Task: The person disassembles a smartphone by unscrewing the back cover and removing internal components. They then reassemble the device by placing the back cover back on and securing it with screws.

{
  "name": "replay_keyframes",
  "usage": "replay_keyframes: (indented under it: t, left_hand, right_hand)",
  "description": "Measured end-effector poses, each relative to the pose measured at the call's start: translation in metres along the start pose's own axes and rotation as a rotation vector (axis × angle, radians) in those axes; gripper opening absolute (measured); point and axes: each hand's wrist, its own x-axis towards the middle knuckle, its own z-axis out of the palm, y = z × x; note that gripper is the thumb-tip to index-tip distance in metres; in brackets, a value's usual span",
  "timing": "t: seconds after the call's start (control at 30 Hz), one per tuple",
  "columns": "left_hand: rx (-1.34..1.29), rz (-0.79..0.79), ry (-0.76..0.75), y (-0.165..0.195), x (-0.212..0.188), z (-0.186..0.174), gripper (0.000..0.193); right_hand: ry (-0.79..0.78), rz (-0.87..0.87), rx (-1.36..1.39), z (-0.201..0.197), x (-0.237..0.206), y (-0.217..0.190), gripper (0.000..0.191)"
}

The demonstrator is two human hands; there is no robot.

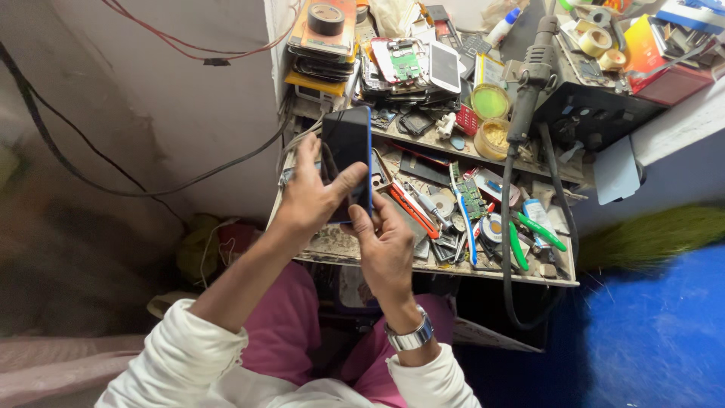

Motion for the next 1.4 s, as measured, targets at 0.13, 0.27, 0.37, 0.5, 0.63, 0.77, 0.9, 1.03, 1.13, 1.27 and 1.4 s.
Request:
replay_keyframes:
  t: [0.13,0.27,0.37,0.5,0.63,0.77,0.9,1.03,1.13,1.27,1.4]
  left_hand:
    - [-0.119,-0.051,-0.028,0.003,0.002,0.005,0.11]
    - [-0.293,-0.068,-0.056,-0.002,0.002,0.006,0.103]
    - [-0.3,-0.033,-0.077,-0.005,0.0,0.005,0.083]
    - [-0.277,0.031,-0.049,-0.004,-0.002,0.008,0.081]
    - [-0.2,0.105,-0.005,-0.006,-0.004,0.007,0.087]
    - [0.08,0.213,0.144,-0.014,-0.007,0.006,0.108]
    - [0.118,0.227,0.152,-0.02,-0.008,0.005,0.115]
    - [0.018,0.131,0.084,-0.02,-0.007,0.004,0.115]
    - [0.044,0.226,0.082,-0.017,-0.011,0.007,0.112]
    - [-0.078,0.209,0.068,-0.011,-0.01,0.009,0.116]
    - [0.06,0.224,0.074,-0.012,0.0,0.003,0.114]
  right_hand:
    - [-0.034,0.06,-0.244,-0.005,-0.009,-0.003,0.049]
    - [-0.204,0.057,0.178,-0.019,-0.007,0.0,0.051]
    - [-0.214,0.128,0.234,-0.026,-0.004,0.004,0.047]
    - [-0.208,0.176,0.236,-0.03,-0.001,0.008,0.044]
    - [-0.203,0.19,0.229,-0.029,0.001,0.011,0.042]
    - [-0.183,0.213,0.21,-0.026,0.002,0.014,0.04]
    - [-0.186,0.217,0.219,-0.026,0.001,0.018,0.04]
    - [-0.201,0.221,0.218,-0.027,0.001,0.023,0.038]
    - [-0.218,0.183,0.201,-0.025,0.003,0.026,0.029]
    - [-0.203,0.22,0.25,-0.031,0.007,0.024,0.029]
    - [-0.151,0.219,0.27,-0.045,0.013,0.019,0.032]
